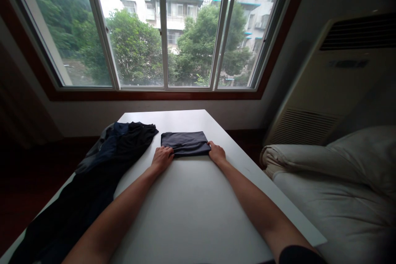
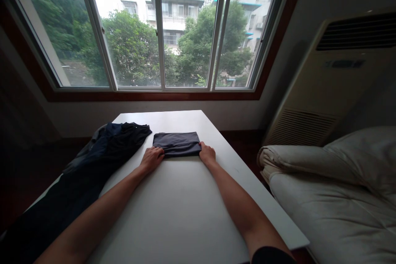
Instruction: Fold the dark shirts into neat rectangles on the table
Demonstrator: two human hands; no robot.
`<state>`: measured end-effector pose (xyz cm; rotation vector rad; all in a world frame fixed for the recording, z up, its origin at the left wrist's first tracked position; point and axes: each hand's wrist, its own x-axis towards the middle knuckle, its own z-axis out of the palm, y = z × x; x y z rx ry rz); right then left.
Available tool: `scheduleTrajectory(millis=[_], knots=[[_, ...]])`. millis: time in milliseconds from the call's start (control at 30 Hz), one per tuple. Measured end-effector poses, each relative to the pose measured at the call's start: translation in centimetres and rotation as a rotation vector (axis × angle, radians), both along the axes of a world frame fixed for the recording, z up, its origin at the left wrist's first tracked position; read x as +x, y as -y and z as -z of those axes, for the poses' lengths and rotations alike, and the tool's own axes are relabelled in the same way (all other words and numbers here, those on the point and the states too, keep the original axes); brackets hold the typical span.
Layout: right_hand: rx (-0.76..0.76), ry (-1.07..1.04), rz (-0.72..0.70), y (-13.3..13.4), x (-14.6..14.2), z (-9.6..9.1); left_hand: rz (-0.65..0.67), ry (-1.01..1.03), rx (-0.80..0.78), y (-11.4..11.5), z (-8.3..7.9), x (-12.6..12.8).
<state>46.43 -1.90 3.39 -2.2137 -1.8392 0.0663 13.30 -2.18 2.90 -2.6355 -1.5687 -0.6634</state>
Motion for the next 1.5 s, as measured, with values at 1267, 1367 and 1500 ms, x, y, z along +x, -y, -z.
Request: scheduleTrajectory(millis=[1267, 1367, 1500], knots=[[0.013, 0.006, -0.042, -0.3, 0.3, 0.7, 0.009, -0.063, -0.014, 0.9, -0.8, 0.9], [0.009, -0.005, -0.034, -0.3, 0.2, 0.7, 0.015, -0.072, -0.042, 1.1, -1.0, 1.0], [0.015, -0.017, -0.028, -0.3, 0.1, 0.7, 0.021, -0.092, -0.036, 1.4, -1.1, 1.0]])
